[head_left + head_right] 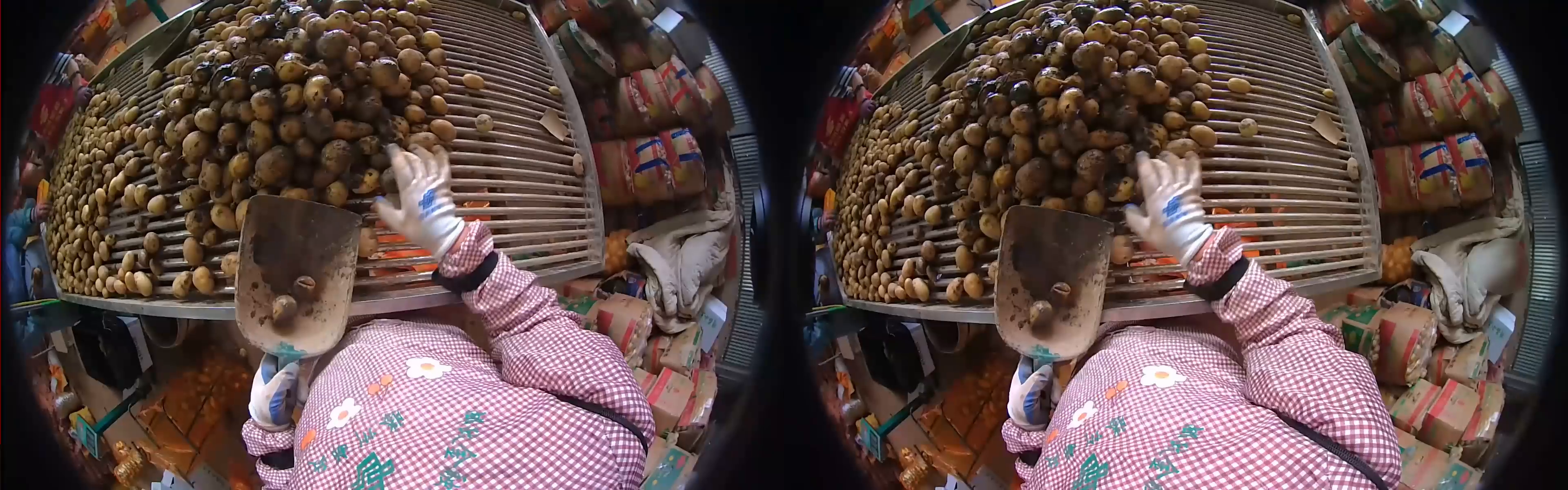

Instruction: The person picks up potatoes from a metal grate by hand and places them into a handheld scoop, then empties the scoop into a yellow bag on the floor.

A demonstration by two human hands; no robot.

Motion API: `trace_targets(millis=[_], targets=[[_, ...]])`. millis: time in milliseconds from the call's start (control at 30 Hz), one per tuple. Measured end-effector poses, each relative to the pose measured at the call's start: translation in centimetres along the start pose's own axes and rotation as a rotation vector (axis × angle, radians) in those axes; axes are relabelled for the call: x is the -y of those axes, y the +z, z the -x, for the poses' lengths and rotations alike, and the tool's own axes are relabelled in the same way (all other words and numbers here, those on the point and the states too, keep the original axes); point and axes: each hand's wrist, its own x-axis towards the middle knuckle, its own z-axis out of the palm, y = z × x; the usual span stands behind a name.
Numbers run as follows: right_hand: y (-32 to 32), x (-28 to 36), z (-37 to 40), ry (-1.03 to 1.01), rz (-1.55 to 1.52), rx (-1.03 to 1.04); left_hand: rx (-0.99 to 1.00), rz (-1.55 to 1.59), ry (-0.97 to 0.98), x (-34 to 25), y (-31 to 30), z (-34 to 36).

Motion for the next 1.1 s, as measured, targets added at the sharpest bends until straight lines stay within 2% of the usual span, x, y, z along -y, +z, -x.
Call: trace_targets(millis=[100, 200, 233, 333, 433, 500, 533, 600, 633, 667, 733, 800, 867, 933, 1100], targets=[[0.5, -1.5, -0.5, 0.047, 0.031, 0.159, -0.026, 0.002, 0.026, 0.5, 0.2, -0.7], [1.2, -1.4, -0.8, 0.04, 0.025, 0.177, 0.002, 0.051, -0.027, -0.8, 0.7, -0.7], [1.2, -1.3, -0.8, 0.065, -0.026, 0.136, 0.036, 0.063, -0.083, -1.4, 0.8, -0.6], [1.6, -1.9, -0.2, 0.092, -0.155, 0.045, -0.027, 0.043, -0.007, -0.7, 1.2, -1.4], [1.3, -1.4, 0.2, 0.095, -0.204, -0.009, 0.026, 0.003, -0.076, -2.3, 1.7, -1.3], [0.4, -0.8, 0.2, 0.093, -0.247, -0.065, 0.006, 0.013, -0.045, -1.8, 2.2, -1.9], [-0.3, -0.5, 0.0, 0.087, -0.248, -0.069, -0.017, 0.022, -0.013, -1.6, 2.4, -2.2], [-2.4, 0.3, -0.4, 0.122, -0.522, 0.024, -0.003, 0.028, -0.018, -2.1, 2.6, -2.2], [-3.4, 1.0, -0.6, 0.016, -0.63, 0.052, 0.017, 0.031, -0.026, -2.3, 2.7, -2.1], [-4.5, 1.5, -1.0, -0.118, -0.756, 0.163, 0.015, 0.033, -0.026, -2.3, 2.8, -2.0], [-4.1, 2.1, -1.5, -0.236, -0.772, 0.026, 0.011, 0.054, -0.05, -2.4, 2.7, -1.9], [-1.8, 1.2, -2.7, -0.151, -0.466, -0.09, -0.004, 0.043, 0.01, -1.9, 2.6, -1.8], [-0.6, 1.4, -3.9, -0.103, -0.204, -0.089, -0.018, 0.027, 0.065, -1.5, 2.2, -1.5], [-0.1, 2.9, -4.5, -0.07, -0.133, -0.025, 0.022, 0.068, -0.025, -1.3, 1.5, -1.2], [3.6, 4.1, -4.7, -0.059, -0.084, -0.035, -0.028, 0.073, -0.023, -1.9, 2.1, -1.0]])
